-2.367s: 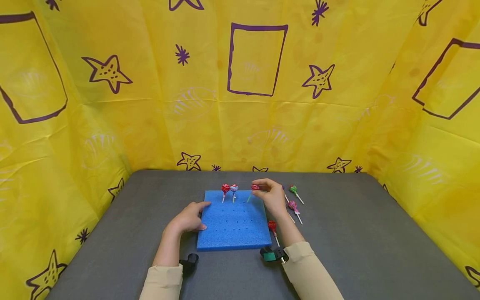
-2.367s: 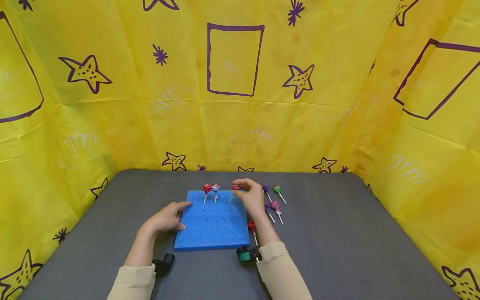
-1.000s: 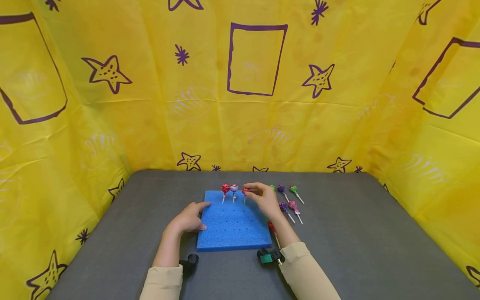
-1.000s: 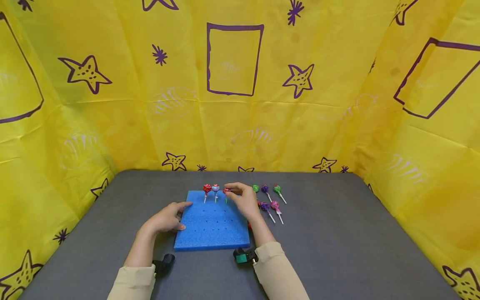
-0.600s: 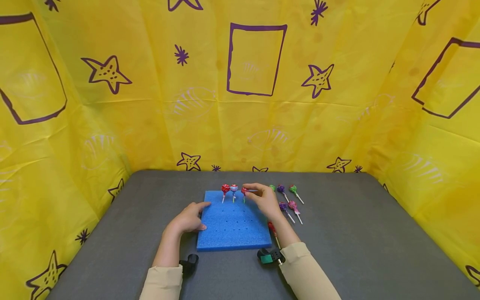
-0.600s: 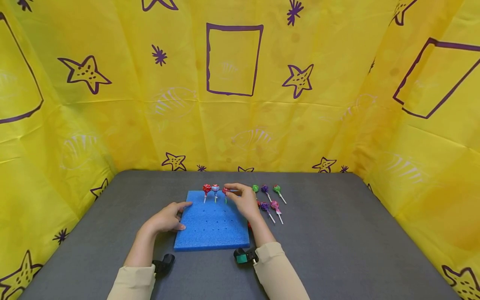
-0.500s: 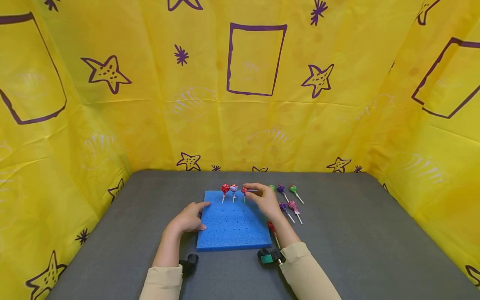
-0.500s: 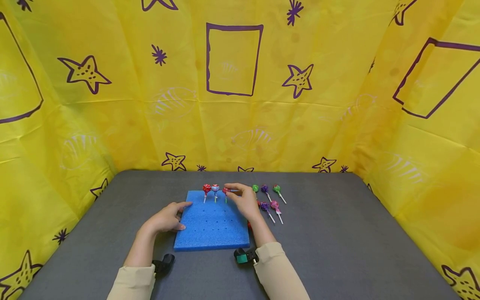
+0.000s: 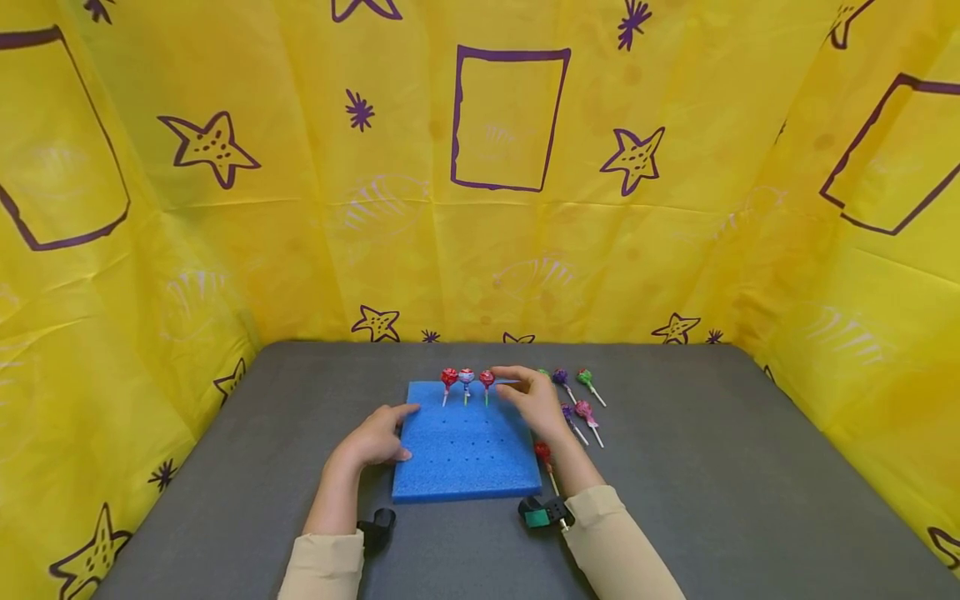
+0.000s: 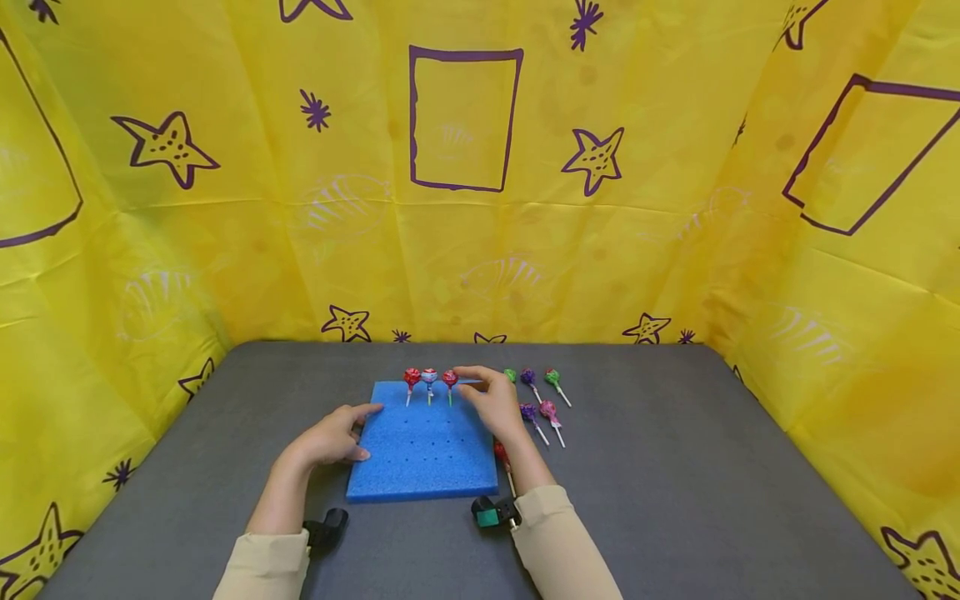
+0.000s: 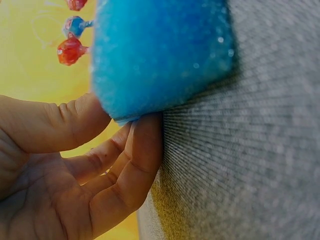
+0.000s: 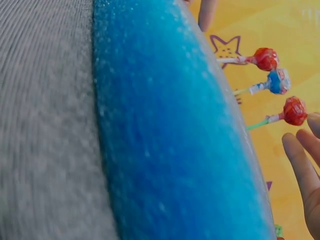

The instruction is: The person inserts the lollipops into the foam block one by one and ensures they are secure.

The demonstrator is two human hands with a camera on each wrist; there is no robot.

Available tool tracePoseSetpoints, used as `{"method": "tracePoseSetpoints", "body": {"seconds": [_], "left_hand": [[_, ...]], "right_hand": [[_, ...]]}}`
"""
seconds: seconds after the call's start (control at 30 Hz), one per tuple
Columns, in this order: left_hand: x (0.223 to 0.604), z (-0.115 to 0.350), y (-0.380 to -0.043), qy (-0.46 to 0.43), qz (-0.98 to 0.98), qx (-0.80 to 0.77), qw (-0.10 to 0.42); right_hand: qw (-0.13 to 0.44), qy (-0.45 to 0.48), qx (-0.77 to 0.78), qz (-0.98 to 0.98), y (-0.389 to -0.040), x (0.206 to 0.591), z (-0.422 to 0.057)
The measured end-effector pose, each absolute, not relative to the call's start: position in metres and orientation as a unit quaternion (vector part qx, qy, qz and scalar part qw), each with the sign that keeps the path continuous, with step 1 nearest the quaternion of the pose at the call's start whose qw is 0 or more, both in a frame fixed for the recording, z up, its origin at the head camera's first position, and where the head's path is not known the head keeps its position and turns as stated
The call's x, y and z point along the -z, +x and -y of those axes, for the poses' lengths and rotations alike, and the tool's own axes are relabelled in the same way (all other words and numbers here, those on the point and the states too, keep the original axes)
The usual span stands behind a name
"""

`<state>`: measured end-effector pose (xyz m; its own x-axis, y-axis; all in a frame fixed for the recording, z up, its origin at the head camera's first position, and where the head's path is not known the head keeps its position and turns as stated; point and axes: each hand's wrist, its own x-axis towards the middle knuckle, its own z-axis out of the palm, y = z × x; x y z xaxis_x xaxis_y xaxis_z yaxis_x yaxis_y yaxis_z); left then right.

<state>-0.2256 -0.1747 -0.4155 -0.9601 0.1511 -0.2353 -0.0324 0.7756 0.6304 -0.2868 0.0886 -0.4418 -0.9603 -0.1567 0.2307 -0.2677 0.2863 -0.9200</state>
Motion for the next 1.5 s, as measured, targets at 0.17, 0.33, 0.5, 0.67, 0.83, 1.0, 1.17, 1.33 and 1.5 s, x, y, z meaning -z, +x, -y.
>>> {"method": "tracePoseSetpoints", "body": {"seconds": [0.17,0.33,0.5,0.67,0.83,1.0,1.17,1.33,1.5], "left_hand": [[0.414,0.175,-0.226,0.033,-0.932,-0.335,0.135],[0.414,0.176,-0.226,0.032,-0.933,-0.331,0.137],[0.415,0.176,-0.226,0.029,-0.934,-0.327,0.140],[0.415,0.176,-0.225,0.027,-0.933,-0.330,0.140],[0.416,0.176,-0.224,0.024,-0.934,-0.329,0.141],[0.416,0.176,-0.223,0.022,-0.934,-0.329,0.141],[0.415,0.175,-0.223,0.021,-0.932,-0.332,0.145],[0.415,0.174,-0.224,0.024,-0.932,-0.331,0.146],[0.416,0.173,-0.225,0.027,-0.932,-0.330,0.144]], "right_hand": [[0.050,0.129,-0.582,0.801,-0.285,0.438,-0.095],[0.035,0.126,-0.591,0.796,-0.282,0.434,-0.102],[0.031,0.121,-0.583,0.803,-0.279,0.432,-0.111],[0.024,0.109,-0.581,0.806,-0.276,0.430,-0.121],[0.018,0.113,-0.573,0.812,-0.274,0.428,-0.132],[0.028,0.146,-0.569,0.809,-0.271,0.424,-0.141],[0.031,0.169,-0.567,0.805,-0.270,0.422,-0.149],[-0.004,0.164,-0.567,0.807,-0.271,0.420,-0.159],[-0.029,0.172,-0.550,0.817,-0.270,0.418,-0.171]]}}
